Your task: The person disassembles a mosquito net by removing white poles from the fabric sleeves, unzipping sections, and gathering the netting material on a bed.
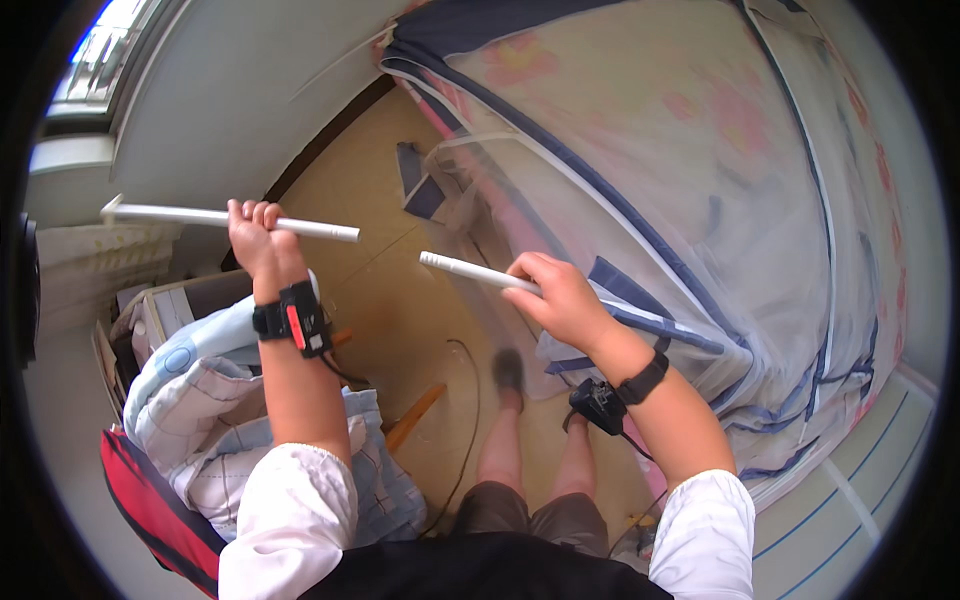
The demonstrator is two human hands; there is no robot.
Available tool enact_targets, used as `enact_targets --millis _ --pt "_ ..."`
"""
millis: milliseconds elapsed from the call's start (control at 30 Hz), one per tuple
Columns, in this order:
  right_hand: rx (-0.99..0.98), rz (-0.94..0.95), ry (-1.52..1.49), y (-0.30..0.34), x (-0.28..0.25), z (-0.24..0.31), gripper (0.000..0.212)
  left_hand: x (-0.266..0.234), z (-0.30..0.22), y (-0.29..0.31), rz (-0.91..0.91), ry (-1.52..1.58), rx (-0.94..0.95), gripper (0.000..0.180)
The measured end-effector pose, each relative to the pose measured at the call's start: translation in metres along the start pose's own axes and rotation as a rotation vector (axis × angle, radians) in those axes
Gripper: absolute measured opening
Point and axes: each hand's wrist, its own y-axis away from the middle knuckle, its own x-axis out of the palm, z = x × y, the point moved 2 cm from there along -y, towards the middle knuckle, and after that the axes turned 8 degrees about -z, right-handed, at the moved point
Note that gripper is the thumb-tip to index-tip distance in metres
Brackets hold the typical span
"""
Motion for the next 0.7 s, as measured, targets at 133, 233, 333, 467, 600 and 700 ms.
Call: enact_targets --millis 133,233,333,467,600,700 --pt "0.005 -0.046 -0.003 -0.006 -0.004 -0.006 0.019 -0.034 0.032 0.069 0.306 -0.193 0.012 0.045" --pt "-0.085 -0.048 0.002 -0.008 -0.005 -0.009 0.018 -0.066 0.081 0.143 0.459 -0.884 0.449 0.033" --pt "-0.136 -0.046 0.038 -0.002 -0.005 -0.015 0.022 -0.079 0.13 0.2 0.59 -0.841 0.165 0.03" --pt "-0.056 -0.126 0.174 0.017 -0.012 -0.034 0.022 -0.075 0.161 0.211 0.55 -0.87 0.081 0.028" --pt "-0.182 -0.281 0.52 0.039 -0.029 -0.055 0.017 -0.063 0.15 0.181 0.439 -0.541 -0.11 0.03" --pt "-0.073 -0.298 0.535 0.067 -0.052 -0.077 0.021 -0.035 0.101 0.115 0.226 -0.541 0.127 0.034"
